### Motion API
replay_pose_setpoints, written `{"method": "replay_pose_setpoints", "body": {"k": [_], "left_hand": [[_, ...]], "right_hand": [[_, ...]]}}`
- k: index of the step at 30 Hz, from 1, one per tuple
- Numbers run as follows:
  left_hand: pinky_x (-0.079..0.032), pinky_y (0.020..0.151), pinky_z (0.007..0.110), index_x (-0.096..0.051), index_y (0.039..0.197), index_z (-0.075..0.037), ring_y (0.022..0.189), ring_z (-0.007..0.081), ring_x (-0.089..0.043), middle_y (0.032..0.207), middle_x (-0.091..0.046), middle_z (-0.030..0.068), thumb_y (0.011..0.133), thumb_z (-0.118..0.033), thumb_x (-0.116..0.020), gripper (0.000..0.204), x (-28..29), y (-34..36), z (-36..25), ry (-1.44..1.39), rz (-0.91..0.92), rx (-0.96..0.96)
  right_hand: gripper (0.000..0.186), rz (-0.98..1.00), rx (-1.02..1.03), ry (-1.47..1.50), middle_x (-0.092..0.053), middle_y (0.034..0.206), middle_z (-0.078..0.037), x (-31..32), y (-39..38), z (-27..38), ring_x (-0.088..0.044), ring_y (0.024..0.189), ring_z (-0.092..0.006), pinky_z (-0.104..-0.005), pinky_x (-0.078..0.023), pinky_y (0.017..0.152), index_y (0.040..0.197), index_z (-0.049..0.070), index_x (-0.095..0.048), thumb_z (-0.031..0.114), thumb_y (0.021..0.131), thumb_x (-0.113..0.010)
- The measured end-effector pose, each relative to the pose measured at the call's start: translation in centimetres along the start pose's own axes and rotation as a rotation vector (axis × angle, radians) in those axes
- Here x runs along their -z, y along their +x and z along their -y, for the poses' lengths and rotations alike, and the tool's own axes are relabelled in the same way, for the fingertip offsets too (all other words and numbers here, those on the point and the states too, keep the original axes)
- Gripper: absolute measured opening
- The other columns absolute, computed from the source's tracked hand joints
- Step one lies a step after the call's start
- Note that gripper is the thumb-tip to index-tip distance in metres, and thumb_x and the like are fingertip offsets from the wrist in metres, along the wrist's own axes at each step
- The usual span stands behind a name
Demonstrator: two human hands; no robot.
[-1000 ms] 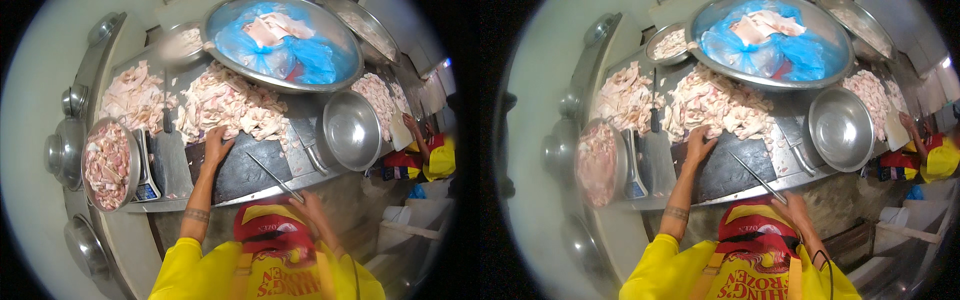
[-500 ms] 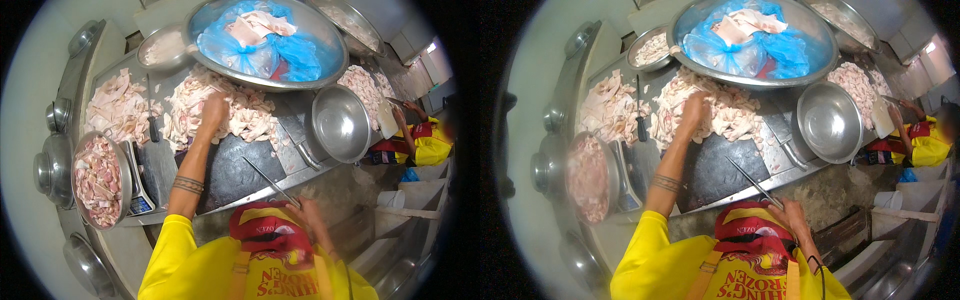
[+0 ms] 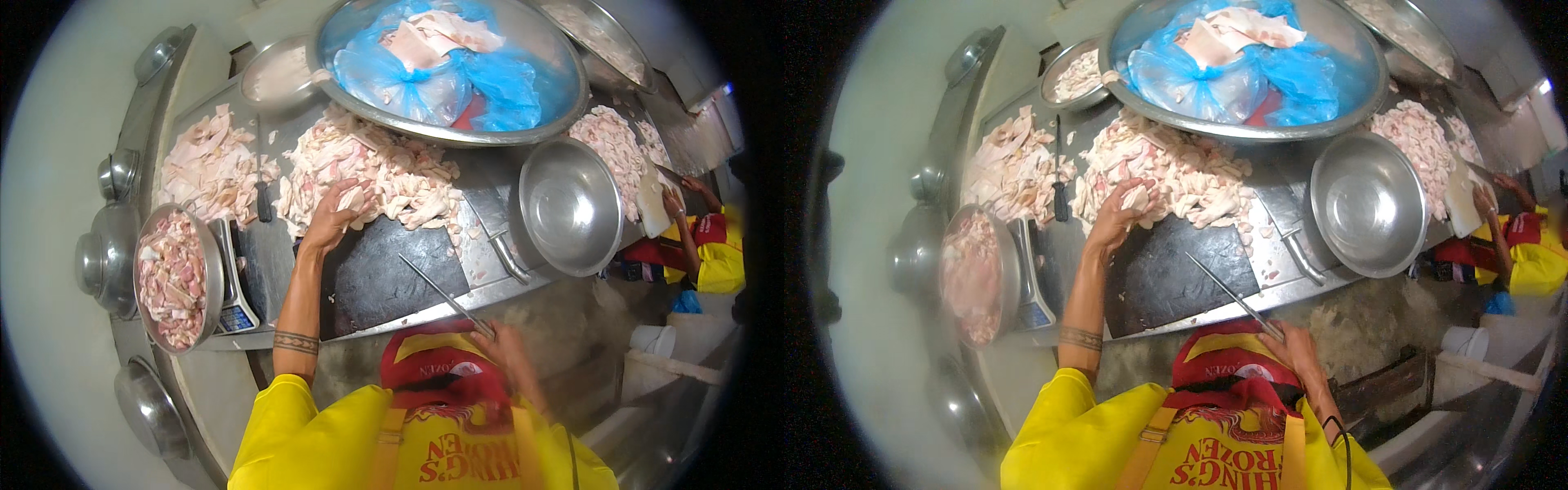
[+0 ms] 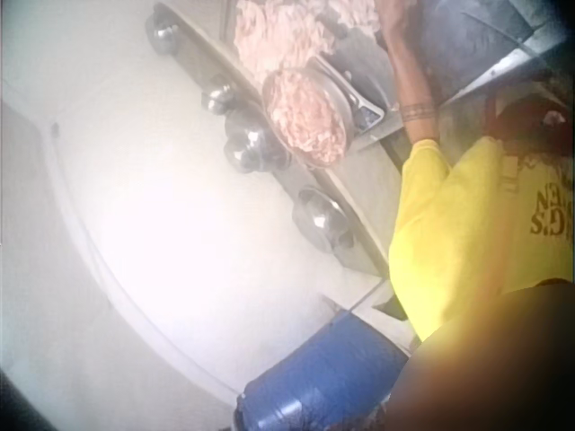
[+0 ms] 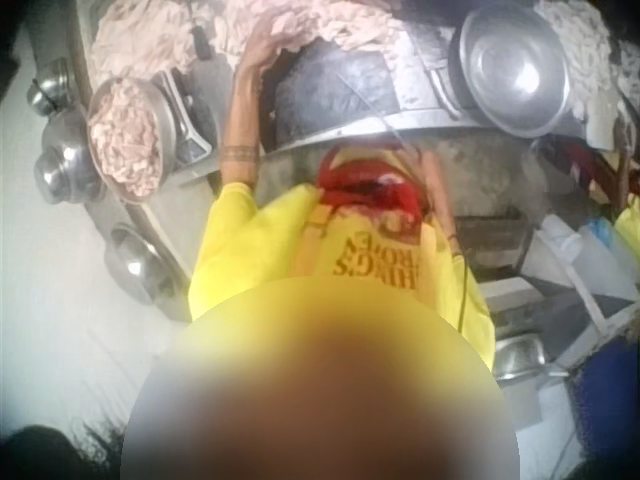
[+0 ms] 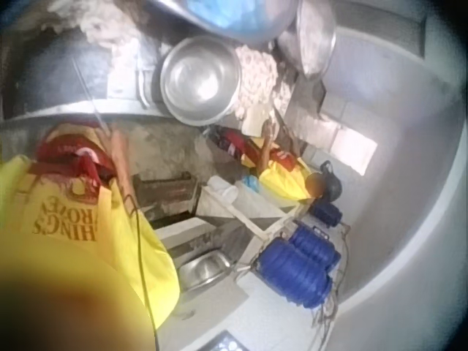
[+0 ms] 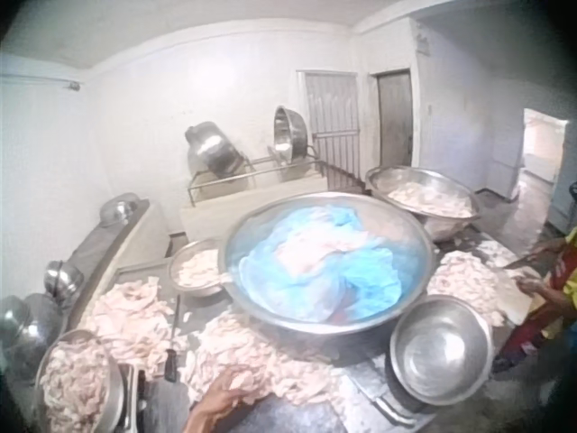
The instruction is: The person repeatedly cuts pieces of raw meat on a cutting board using a knife and places the cut pieces into a metal bowl. The person continues this process throughout the clip.
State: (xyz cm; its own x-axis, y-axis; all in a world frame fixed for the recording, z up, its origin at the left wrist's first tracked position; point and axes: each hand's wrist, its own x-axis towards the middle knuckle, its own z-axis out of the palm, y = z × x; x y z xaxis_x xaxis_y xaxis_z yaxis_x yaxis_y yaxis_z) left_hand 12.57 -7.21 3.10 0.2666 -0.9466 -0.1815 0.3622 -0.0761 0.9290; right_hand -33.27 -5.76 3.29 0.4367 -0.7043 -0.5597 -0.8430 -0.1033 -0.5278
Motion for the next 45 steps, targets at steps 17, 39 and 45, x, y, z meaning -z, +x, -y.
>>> {"method": "replay_pose_setpoints", "body": {"k": [17, 39, 45], "left_hand": [[-0.047, 0.103, 0.043, -0.058, 0.128, -0.001, 0.121, 0.0352, -0.059, 0.131, -0.062, 0.0196, 0.091, -0.020, -0.074, 0.044, -7.0, 5.6, -2.9, 1.361, -0.359, -0.555], [-0.054, 0.105, 0.042, -0.046, 0.141, 0.003, 0.123, 0.0341, -0.062, 0.135, -0.058, 0.0242, 0.105, -0.018, -0.057, 0.043, -9.5, 4.6, 1.0, -0.131, -0.133, 0.028], [-0.041, 0.118, 0.051, -0.039, 0.146, 0.004, 0.137, 0.0382, -0.050, 0.150, -0.045, 0.0256, 0.100, 0.000, -0.048, 0.047, -7.2, 1.5, -0.3, -0.675, 0.135, -0.091]], "right_hand": [[0.046, 0.105, 0.176, -0.134, -0.072, 0.089, -0.021, 6.0, 4.2, -1.3, -0.071, 0.084, -0.0393, -0.0475, -0.054, 0.075, 0.097, 0.004, -0.070, 0.048, 0.085, -0.078], [0.045, 0.202, 0.291, -0.192, -0.072, 0.090, -0.023, 8.3, 7.5, -1.1, -0.070, 0.088, -0.0420, -0.0509, -0.053, 0.076, 0.098, 0.002, -0.067, 0.045, 0.087, -0.077], [0.046, 0.159, 0.313, -0.206, -0.071, 0.088, -0.025, 6.6, 7.3, 1.3, -0.070, 0.087, -0.0451, -0.0520, -0.054, 0.077, 0.097, 0.000, -0.068, 0.044, 0.088, -0.076]]}}
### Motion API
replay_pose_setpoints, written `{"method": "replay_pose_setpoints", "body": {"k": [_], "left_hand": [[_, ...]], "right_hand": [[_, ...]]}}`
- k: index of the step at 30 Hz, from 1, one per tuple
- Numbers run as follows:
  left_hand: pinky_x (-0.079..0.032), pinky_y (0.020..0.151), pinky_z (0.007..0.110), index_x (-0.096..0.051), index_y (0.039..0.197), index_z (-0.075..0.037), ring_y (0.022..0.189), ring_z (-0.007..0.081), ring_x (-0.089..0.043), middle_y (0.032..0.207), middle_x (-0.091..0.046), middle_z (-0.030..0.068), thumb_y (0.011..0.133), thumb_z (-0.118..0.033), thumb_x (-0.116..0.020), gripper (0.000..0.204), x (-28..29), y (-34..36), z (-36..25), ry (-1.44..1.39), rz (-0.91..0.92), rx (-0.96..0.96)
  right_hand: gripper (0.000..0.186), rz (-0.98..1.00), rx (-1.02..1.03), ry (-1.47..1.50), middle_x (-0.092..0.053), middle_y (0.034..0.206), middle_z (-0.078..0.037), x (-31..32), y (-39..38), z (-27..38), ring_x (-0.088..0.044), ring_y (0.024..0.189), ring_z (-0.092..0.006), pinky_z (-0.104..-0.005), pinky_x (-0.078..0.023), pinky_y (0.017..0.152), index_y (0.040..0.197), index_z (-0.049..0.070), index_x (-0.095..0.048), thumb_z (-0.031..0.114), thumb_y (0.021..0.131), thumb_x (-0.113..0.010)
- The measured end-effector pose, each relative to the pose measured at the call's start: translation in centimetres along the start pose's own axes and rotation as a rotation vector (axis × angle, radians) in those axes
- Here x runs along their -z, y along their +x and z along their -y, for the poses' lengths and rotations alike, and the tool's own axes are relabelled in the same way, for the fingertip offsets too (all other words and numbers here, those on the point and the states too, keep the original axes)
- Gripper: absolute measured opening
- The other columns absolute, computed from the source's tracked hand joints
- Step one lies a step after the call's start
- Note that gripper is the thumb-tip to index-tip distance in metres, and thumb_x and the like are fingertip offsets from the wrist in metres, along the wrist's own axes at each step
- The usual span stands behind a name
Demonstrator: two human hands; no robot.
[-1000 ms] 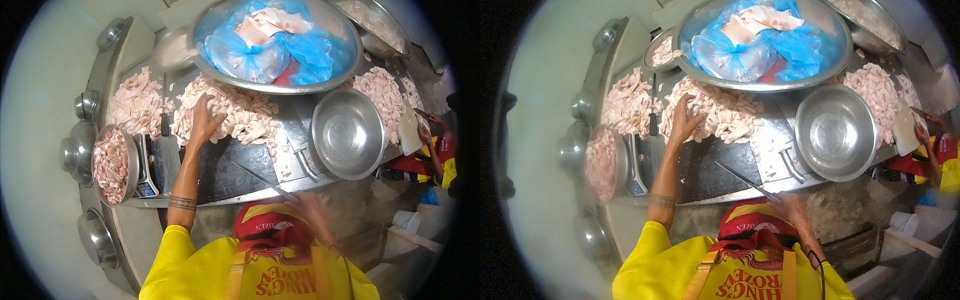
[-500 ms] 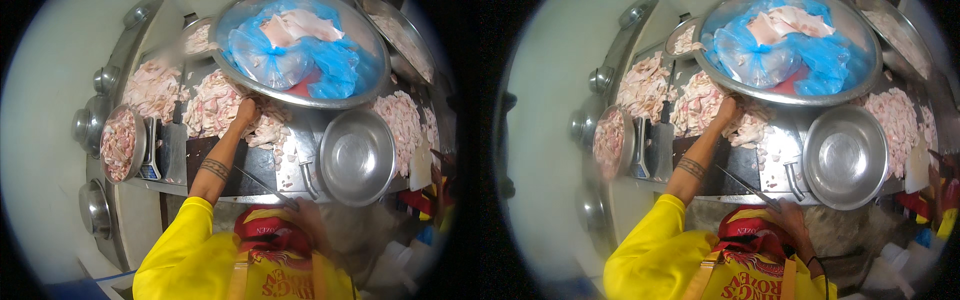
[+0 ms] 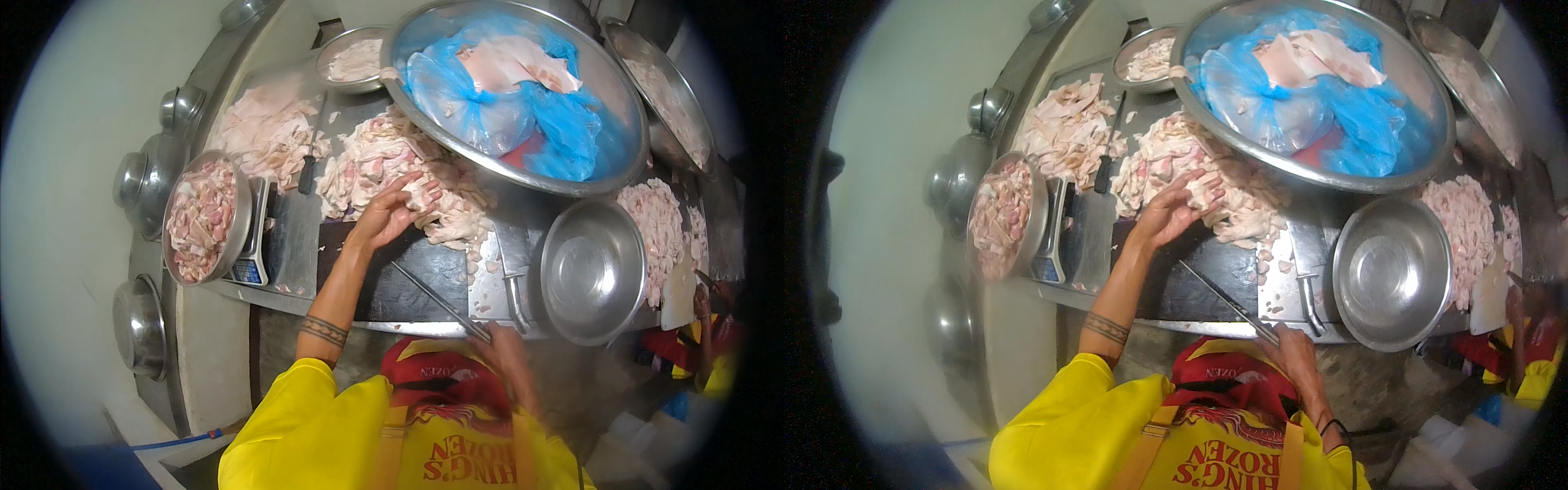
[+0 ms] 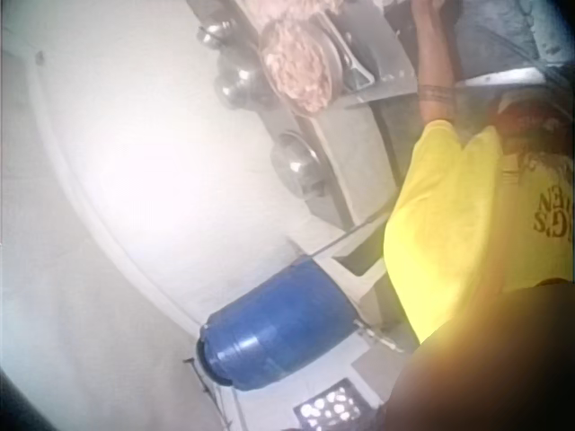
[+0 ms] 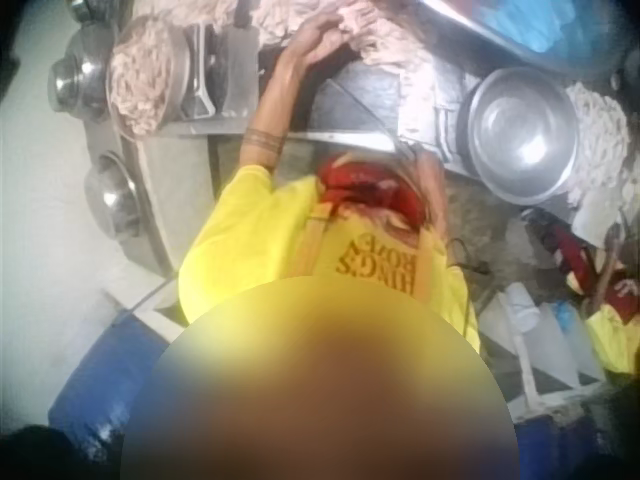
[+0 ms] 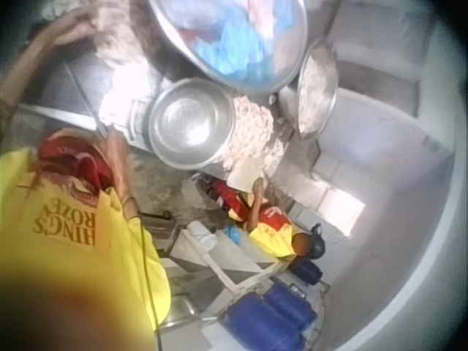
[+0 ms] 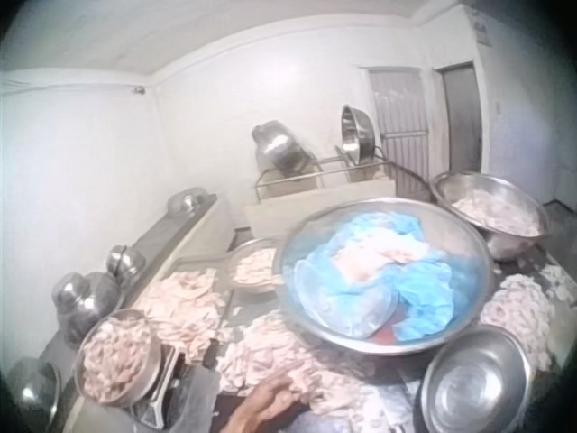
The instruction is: The person repeatedly cuts pieces of raw meat on a cutting board using a knife and places the cut pieces into a metal bowl. The person continues this process throughout the clip.
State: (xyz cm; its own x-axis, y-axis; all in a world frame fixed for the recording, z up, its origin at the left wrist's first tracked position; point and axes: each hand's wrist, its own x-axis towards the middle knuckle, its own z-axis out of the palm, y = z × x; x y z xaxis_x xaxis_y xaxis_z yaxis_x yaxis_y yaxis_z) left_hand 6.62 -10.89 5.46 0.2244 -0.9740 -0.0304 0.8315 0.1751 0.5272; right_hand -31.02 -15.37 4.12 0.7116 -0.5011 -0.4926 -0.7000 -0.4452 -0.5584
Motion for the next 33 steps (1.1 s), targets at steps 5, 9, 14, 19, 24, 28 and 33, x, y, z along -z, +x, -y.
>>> {"method": "replay_pose_setpoints", "body": {"k": [5, 9, 14, 19, 24, 28, 33], "left_hand": [[-0.043, 0.112, 0.041, -0.060, 0.130, -0.003, 0.129, 0.0292, -0.056, 0.129, -0.061, 0.0147, 0.087, 0.008, -0.060, 0.044, 5.4, 1.0, -1.1, 1.453, -0.575, -0.361], [-0.050, 0.094, 0.046, -0.066, 0.119, -0.002, 0.110, 0.0398, -0.061, 0.114, -0.067, 0.0214, 0.081, 0.006, -0.062, 0.039, 12.3, 0.8, -4.7, 1.930, -0.779, -0.492], [-0.053, 0.090, 0.048, -0.068, 0.120, -0.007, 0.112, 0.0398, -0.061, 0.120, -0.065, 0.0205, 0.082, -0.013, -0.076, 0.039, 18.3, -0.4, -7.6, 2.149, -0.860, -0.146], [-0.056, 0.081, 0.041, -0.074, 0.109, -0.006, 0.096, 0.0335, -0.071, 0.105, -0.073, 0.0182, 0.078, -0.026, -0.082, 0.037, 20.9, -1.9, -11.1, 1.932, -0.683, -0.009], [-0.055, 0.074, 0.035, -0.074, 0.110, -0.001, 0.080, 0.0215, -0.070, 0.092, -0.074, 0.0144, 0.082, -0.029, -0.080, 0.040, 21.0, -3.7, -13.6, 1.529, -0.630, -0.061], [-0.054, 0.087, 0.036, -0.070, 0.119, -0.002, 0.095, 0.0245, -0.072, 0.102, -0.074, 0.0138, 0.087, -0.015, -0.072, 0.035, 18.5, -4.7, -15.2, 1.791, -0.724, -0.283], [-0.053, 0.088, 0.037, -0.070, 0.112, -0.003, 0.102, 0.0264, -0.070, 0.110, -0.073, 0.0156, 0.086, -0.015, -0.073, 0.029, 13.5, -2.5, -12.2, 1.667, -0.411, -0.469]], "right_hand": [[0.046, -0.015, -0.050, 0.022, -0.070, 0.089, -0.030, -0.9, -0.5, 3.2, -0.069, 0.088, -0.0483, -0.0536, -0.053, 0.079, 0.099, -0.003, -0.068, 0.042, 0.089, -0.075], [0.048, -0.048, -0.106, 0.024, -0.070, 0.090, -0.032, -1.8, -2.1, 4.8, -0.069, 0.089, -0.0482, -0.0538, -0.053, 0.079, 0.101, -0.004, -0.069, 0.042, 0.089, -0.075], [0.047, -0.097, -0.185, 0.064, -0.070, 0.085, -0.030, -3.2, -3.6, 6.2, -0.069, 0.084, -0.0484, -0.0530, -0.053, 0.075, 0.097, -0.004, -0.068, 0.041, 0.089, -0.075], [0.046, -0.172, -0.165, 0.075, -0.068, 0.078, -0.028, -5.2, -4.1, 6.2, -0.068, 0.079, -0.0483, -0.0538, -0.051, 0.071, 0.095, -0.003, -0.067, 0.042, 0.090, -0.074], [0.045, -0.207, -0.169, 0.082, -0.068, 0.080, -0.028, -7.4, -3.8, 5.7, -0.068, 0.080, -0.0488, -0.0536, -0.052, 0.071, 0.106, -0.001, -0.064, 0.041, 0.092, -0.072], [0.049, -0.182, -0.189, 0.175, -0.070, 0.092, -0.030, -7.5, -3.2, 6.4, -0.068, 0.090, -0.0492, -0.0533, -0.052, 0.077, 0.121, 0.000, -0.057, 0.039, 0.095, -0.069], [0.046, -0.131, -0.173, 0.210, -0.071, 0.099, -0.030, -6.8, -2.0, 8.9, -0.067, 0.098, -0.0502, -0.0535, -0.052, 0.081, 0.124, 0.002, -0.056, 0.038, 0.097, -0.066]]}}
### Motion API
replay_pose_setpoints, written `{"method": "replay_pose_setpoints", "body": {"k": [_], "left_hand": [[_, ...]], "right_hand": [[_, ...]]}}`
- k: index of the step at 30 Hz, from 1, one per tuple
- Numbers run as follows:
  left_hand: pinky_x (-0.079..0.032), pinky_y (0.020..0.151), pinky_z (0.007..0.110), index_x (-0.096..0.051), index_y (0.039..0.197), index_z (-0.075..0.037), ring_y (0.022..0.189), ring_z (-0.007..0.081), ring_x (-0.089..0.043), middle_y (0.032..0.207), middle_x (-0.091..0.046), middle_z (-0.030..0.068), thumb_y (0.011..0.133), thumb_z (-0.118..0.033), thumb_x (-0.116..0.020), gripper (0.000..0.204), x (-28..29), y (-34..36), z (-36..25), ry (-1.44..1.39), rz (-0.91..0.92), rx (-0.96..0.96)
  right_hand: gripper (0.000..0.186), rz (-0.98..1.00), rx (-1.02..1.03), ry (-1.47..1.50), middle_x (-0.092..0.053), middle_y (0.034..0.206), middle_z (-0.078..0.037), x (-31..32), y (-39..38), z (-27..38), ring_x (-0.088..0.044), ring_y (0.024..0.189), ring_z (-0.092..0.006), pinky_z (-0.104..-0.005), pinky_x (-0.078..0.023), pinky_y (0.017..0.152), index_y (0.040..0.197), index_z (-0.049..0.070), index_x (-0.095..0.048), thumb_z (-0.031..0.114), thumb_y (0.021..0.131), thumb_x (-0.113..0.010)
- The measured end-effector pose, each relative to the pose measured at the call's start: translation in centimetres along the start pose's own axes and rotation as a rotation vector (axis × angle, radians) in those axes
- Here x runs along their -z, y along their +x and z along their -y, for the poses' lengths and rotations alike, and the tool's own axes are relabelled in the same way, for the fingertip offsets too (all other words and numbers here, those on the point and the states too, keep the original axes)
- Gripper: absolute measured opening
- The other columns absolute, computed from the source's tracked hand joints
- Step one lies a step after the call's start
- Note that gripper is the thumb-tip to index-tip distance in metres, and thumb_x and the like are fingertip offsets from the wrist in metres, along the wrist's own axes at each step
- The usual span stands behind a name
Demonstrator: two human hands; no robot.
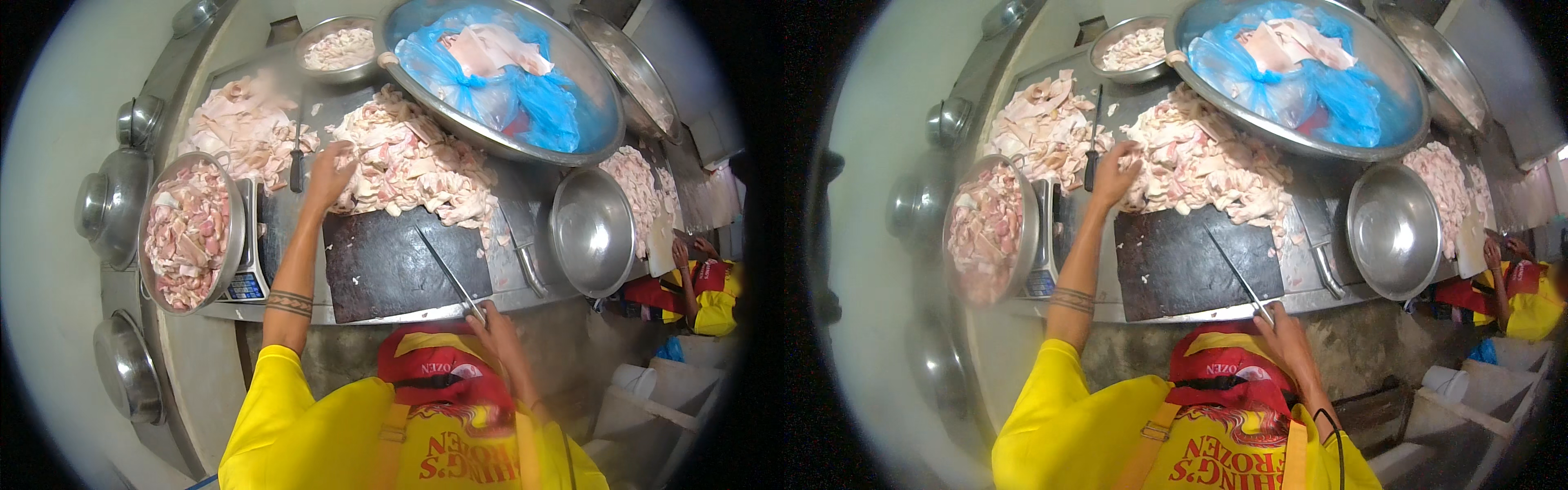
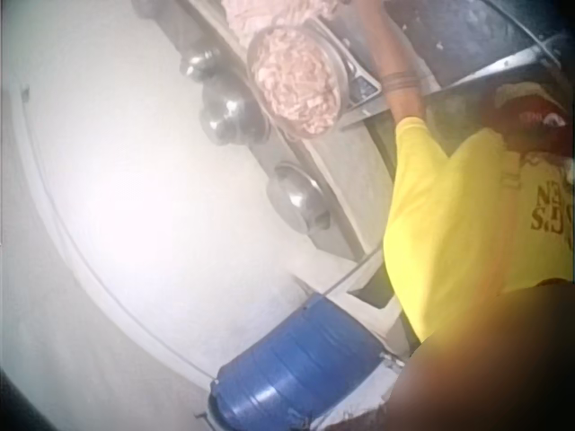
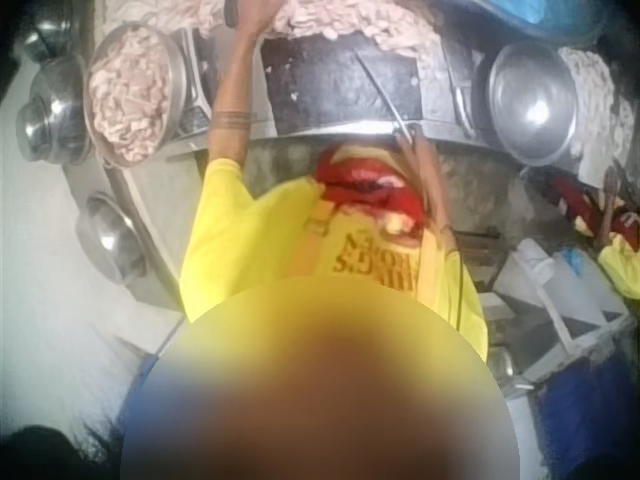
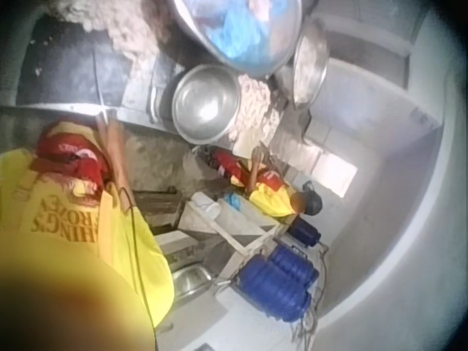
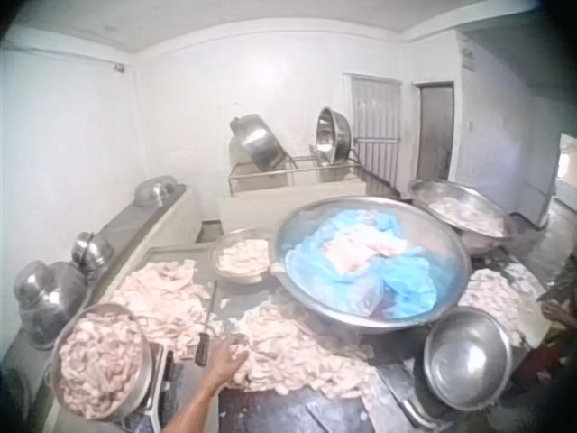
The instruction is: The person repeatedly cuts pieces of raw meat on a cutting board using a knife and places the cut pieces into a metal bowl. The person continues this process throughout the clip.
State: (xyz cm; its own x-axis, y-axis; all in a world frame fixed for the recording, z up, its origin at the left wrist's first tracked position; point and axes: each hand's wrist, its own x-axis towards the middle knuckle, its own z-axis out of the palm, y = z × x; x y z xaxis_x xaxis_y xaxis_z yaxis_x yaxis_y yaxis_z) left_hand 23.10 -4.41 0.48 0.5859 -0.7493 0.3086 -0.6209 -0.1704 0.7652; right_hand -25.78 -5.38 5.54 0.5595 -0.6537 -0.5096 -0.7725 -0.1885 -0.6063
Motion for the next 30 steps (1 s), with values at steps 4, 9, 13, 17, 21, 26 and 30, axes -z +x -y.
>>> {"method": "replay_pose_setpoints", "body": {"k": [4, 9, 13, 17, 21, 26, 30], "left_hand": [[-0.055, 0.083, 0.043, -0.072, 0.106, -0.004, 0.090, 0.0371, -0.071, 0.093, -0.073, 0.0189, 0.082, -0.018, -0.077, 0.029, -6.8, -2.2, -2.1, 0.261, 0.311, 0.080], [-0.055, 0.082, 0.041, -0.069, 0.110, -0.002, 0.087, 0.0329, -0.068, 0.100, -0.070, 0.0179, 0.075, -0.018, -0.084, 0.041, -8.7, -4.1, -1.1, 0.101, 0.188, 0.042], [-0.052, 0.074, 0.024, -0.062, 0.126, -0.003, 0.088, 0.0107, -0.063, 0.101, -0.067, 0.0036, 0.088, -0.004, -0.077, 0.041, -5.1, -4.9, -1.8, -0.670, 0.390, 0.331], [-0.054, 0.081, 0.025, -0.059, 0.130, -0.001, 0.095, 0.0133, -0.066, 0.105, -0.066, 0.0050, 0.090, 0.001, -0.074, 0.042, -3.3, -6.5, -4.4, -0.963, 0.401, 0.532], [-0.055, 0.088, 0.026, -0.057, 0.133, 0.002, 0.102, 0.0146, -0.066, 0.110, -0.067, 0.0073, 0.090, 0.003, -0.073, 0.045, -2.9, -7.6, -6.9, -1.196, 0.407, 0.555], [-0.055, 0.086, 0.027, -0.057, 0.135, 0.001, 0.101, 0.0135, -0.066, 0.115, -0.069, 0.0064, 0.094, -0.002, -0.071, 0.043, -4.7, -8.6, -10.4, -1.163, 0.468, 0.332], [-0.053, 0.077, 0.026, -0.068, 0.122, -0.002, 0.088, 0.0081, -0.063, 0.098, -0.071, 0.0011, 0.094, -0.013, -0.075, 0.031, -6.5, -10.0, -12.8, -0.743, 0.637, 0.265]], "right_hand": [[0.047, -0.012, -0.008, -0.025, -0.071, 0.102, -0.029, -0.2, 0.5, 1.0, -0.066, 0.101, -0.0503, -0.0531, -0.052, 0.083, 0.128, 0.003, -0.056, 0.039, 0.098, -0.064], [0.053, -0.024, -0.005, 0.060, -0.070, 0.106, -0.030, -0.4, -0.3, -0.6, -0.065, 0.103, -0.0509, -0.0532, -0.052, 0.084, 0.141, 0.006, -0.052, 0.037, 0.099, -0.062], [0.055, 0.011, -0.016, 0.192, -0.073, 0.099, -0.022, -1.0, -1.3, -2.0, -0.072, 0.084, -0.0369, -0.0454, -0.055, 0.073, 0.146, 0.006, -0.049, 0.036, 0.101, -0.060], [0.051, 0.052, -0.144, 0.403, -0.069, 0.090, -0.013, -0.9, -1.9, -2.4, -0.067, 0.068, -0.0179, -0.0352, -0.053, 0.063, 0.143, 0.006, -0.052, 0.036, 0.103, -0.059], [0.047, 0.077, -0.222, 0.439, -0.067, 0.082, -0.011, -0.2, -1.3, -2.1, -0.063, 0.061, -0.0141, -0.0323, -0.050, 0.056, 0.139, 0.005, -0.054, 0.035, 0.104, -0.059], [0.043, -0.008, -0.082, 0.381, -0.061, 0.069, -0.006, 0.4, -1.2, -1.8, -0.058, 0.053, -0.0131, -0.0323, -0.046, 0.049, 0.135, 0.006, -0.055, 0.034, 0.103, -0.059], [0.039, 0.037, -0.186, 0.495, -0.059, 0.066, -0.005, 1.3, -1.6, -2.2, -0.057, 0.052, -0.0135, -0.0337, -0.045, 0.049, 0.130, 0.006, -0.057, 0.033, 0.102, -0.060]]}}
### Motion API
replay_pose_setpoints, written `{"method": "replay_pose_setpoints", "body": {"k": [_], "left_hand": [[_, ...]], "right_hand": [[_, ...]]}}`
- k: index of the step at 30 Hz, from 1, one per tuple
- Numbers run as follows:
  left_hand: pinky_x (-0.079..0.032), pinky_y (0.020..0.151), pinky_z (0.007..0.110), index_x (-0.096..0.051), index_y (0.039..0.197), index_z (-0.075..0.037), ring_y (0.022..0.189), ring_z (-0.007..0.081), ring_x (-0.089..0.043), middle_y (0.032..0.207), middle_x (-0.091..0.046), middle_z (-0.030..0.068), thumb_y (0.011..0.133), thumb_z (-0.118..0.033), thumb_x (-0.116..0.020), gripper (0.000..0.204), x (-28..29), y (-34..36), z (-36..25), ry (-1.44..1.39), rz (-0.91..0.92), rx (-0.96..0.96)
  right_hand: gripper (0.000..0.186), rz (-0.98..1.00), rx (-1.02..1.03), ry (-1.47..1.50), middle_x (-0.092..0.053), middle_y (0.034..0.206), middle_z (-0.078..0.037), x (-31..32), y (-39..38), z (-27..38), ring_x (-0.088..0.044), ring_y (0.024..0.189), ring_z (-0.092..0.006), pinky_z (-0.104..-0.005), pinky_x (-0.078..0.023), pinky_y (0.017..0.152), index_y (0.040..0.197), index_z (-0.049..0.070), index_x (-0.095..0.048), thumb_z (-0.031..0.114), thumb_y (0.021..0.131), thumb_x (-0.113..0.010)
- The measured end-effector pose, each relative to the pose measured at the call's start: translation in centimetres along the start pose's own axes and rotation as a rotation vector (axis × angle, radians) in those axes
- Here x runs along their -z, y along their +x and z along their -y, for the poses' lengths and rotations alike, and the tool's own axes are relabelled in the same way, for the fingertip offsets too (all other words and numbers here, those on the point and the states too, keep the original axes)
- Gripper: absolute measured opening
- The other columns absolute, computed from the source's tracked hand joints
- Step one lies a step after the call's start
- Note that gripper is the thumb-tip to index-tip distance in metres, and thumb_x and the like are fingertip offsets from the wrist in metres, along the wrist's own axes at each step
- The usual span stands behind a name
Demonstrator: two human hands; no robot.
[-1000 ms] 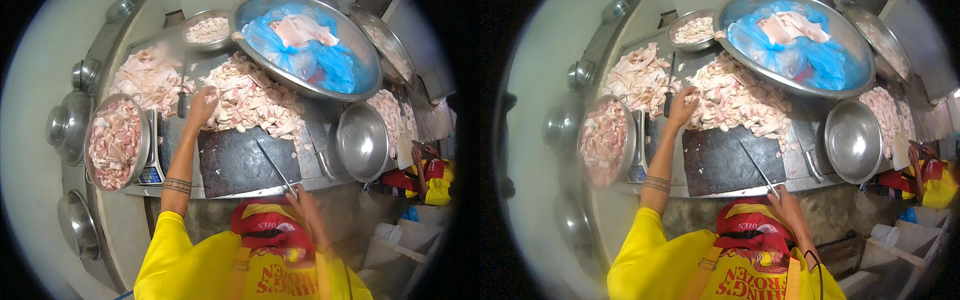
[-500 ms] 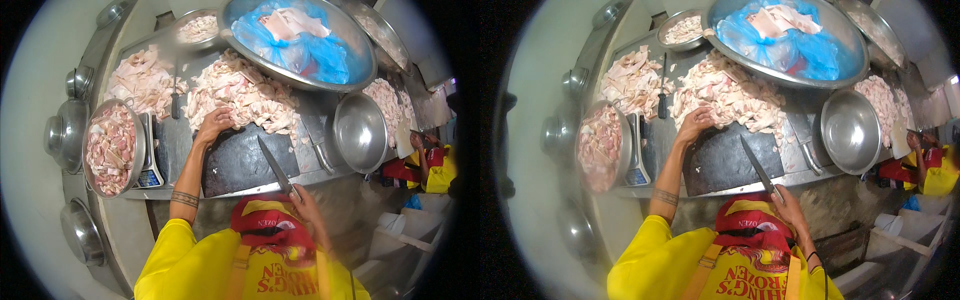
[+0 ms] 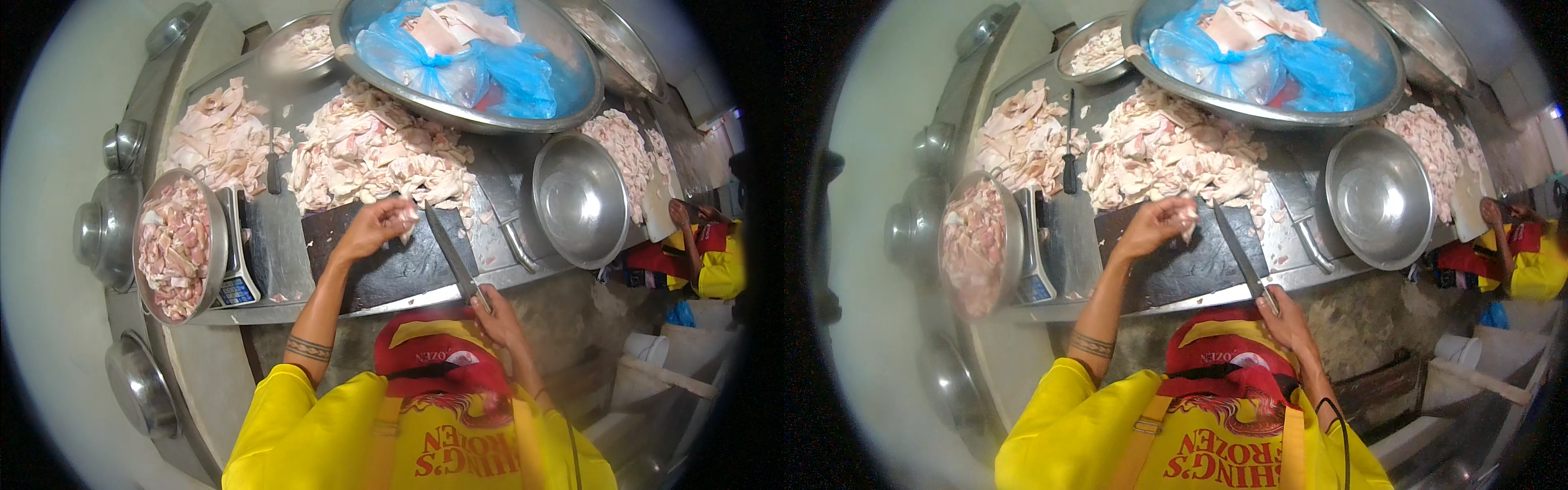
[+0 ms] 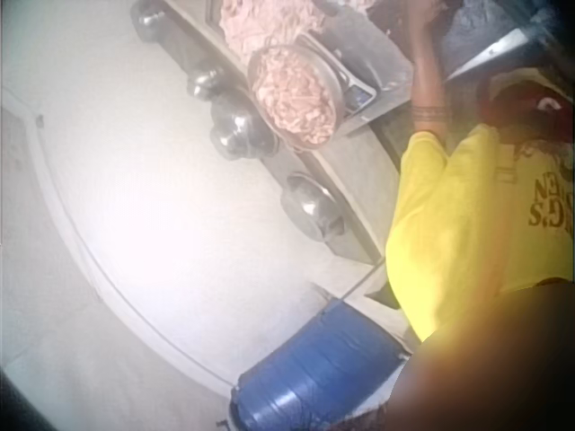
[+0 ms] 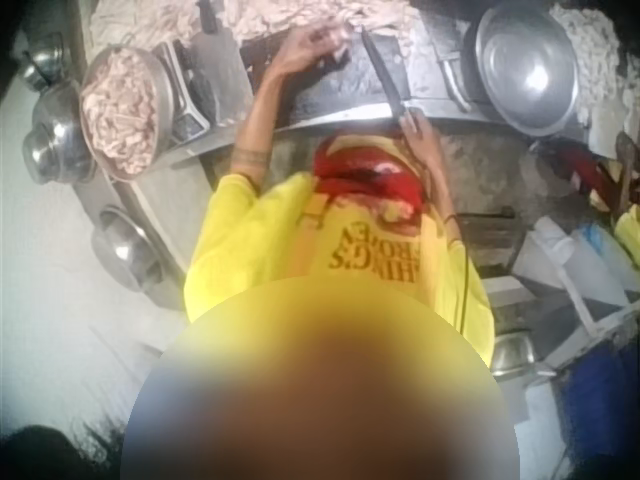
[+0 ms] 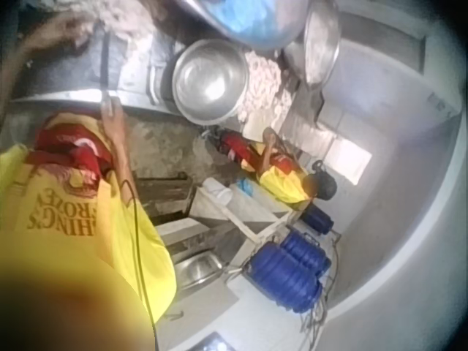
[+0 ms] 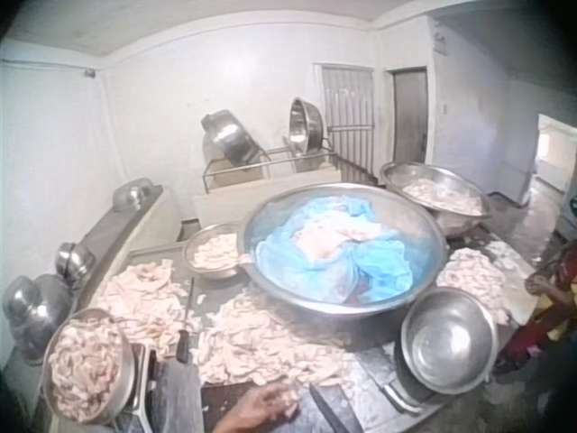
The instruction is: The person repeatedly cuts pieces of raw meat on a cutting board using a knife and places the cut pieces into a metal bowl. The person continues this process throughout the clip.
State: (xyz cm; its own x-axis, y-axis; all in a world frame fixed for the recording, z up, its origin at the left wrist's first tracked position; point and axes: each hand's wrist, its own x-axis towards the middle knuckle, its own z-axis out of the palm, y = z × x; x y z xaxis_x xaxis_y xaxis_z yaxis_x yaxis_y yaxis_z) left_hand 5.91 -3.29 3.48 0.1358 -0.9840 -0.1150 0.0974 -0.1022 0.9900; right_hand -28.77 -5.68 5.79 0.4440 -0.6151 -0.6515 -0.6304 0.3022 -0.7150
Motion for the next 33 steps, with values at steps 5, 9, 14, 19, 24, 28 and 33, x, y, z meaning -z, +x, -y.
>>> {"method": "replay_pose_setpoints", "body": {"k": [5, 9, 14, 19, 24, 28, 33], "left_hand": [[-0.053, 0.080, 0.028, -0.073, 0.113, -0.001, 0.086, 0.0098, -0.064, 0.094, -0.073, 0.0018, 0.092, -0.016, -0.076, 0.027, -0.5, -0.3, -0.6, 0.440, 0.232, 0.118], [-0.054, 0.088, 0.030, -0.068, 0.126, -0.003, 0.095, 0.0140, -0.067, 0.104, -0.074, 0.0068, 0.095, -0.021, -0.072, 0.037, 1.4, 3.3, -2.1, 0.149, 0.046, 0.007], [-0.055, 0.087, 0.035, -0.060, 0.130, -0.001, 0.096, 0.0248, -0.071, 0.110, -0.074, 0.0175, 0.092, -0.016, -0.070, 0.042, 6.2, 11.4, -3.1, 0.710, -0.591, 0.068], [-0.051, 0.091, 0.052, -0.063, 0.119, -0.007, 0.111, 0.0412, -0.061, 0.116, -0.068, 0.0191, 0.083, -0.011, -0.065, 0.036, 8.2, 16.8, 0.4, 1.418, -0.517, -0.170], [-0.048, 0.091, 0.058, -0.074, 0.104, -0.010, 0.120, 0.0400, -0.055, 0.118, -0.068, 0.0178, 0.088, -0.022, -0.060, 0.024, 9.4, 19.6, 2.4, 1.789, -0.600, 0.188], [-0.055, 0.081, 0.049, -0.076, 0.102, -0.007, 0.094, 0.0340, -0.071, 0.102, -0.075, 0.0163, 0.088, -0.025, -0.070, 0.024, 13.1, 18.1, -0.3, 1.512, -0.460, 0.252], [-0.056, 0.071, 0.034, -0.071, 0.096, 0.000, 0.074, 0.0171, -0.067, 0.085, -0.070, 0.0061, 0.096, -0.022, -0.070, 0.021, 14.8, 12.7, -6.2, 0.724, -0.403, 0.239]], "right_hand": [[0.034, 0.015, 0.060, -0.036, -0.061, 0.069, -0.006, 1.7, 0.5, -1.2, -0.059, 0.054, -0.0138, -0.0340, -0.046, 0.050, 0.126, 0.007, -0.057, 0.031, 0.102, -0.060], [0.034, 0.035, 0.072, -0.089, -0.066, 0.078, -0.013, 2.6, 1.1, -2.6, -0.065, 0.066, -0.0211, -0.0385, -0.051, 0.061, 0.127, 0.009, -0.057, 0.031, 0.102, -0.061], [0.040, 0.034, 0.103, -0.232, -0.071, 0.094, -0.021, 3.7, 2.1, -3.5, -0.070, 0.089, -0.0399, -0.0471, -0.053, 0.077, 0.130, 0.012, -0.056, 0.037, 0.100, -0.061], [0.041, 0.074, 0.144, -0.365, -0.072, 0.097, -0.022, 6.3, 2.6, -3.7, -0.069, 0.093, -0.0459, -0.0503, -0.053, 0.077, 0.129, 0.013, -0.057, 0.042, 0.100, -0.059], [0.037, 0.129, 0.256, -0.283, -0.071, 0.094, -0.024, 8.5, 2.4, -3.4, -0.070, 0.093, -0.0454, -0.0525, -0.052, 0.077, 0.127, 0.008, -0.057, 0.035, 0.101, -0.059], [0.036, 0.178, 0.303, -0.293, -0.071, 0.093, -0.024, 9.9, 3.0, -3.3, -0.069, 0.093, -0.0459, -0.0517, -0.052, 0.078, 0.125, 0.006, -0.057, 0.033, 0.101, -0.060], [0.036, 0.176, 0.349, -0.242, -0.071, 0.093, -0.023, 10.8, 3.9, -3.7, -0.069, 0.090, -0.0457, -0.0500, -0.053, 0.078, 0.124, 0.005, -0.057, 0.032, 0.100, -0.061]]}}
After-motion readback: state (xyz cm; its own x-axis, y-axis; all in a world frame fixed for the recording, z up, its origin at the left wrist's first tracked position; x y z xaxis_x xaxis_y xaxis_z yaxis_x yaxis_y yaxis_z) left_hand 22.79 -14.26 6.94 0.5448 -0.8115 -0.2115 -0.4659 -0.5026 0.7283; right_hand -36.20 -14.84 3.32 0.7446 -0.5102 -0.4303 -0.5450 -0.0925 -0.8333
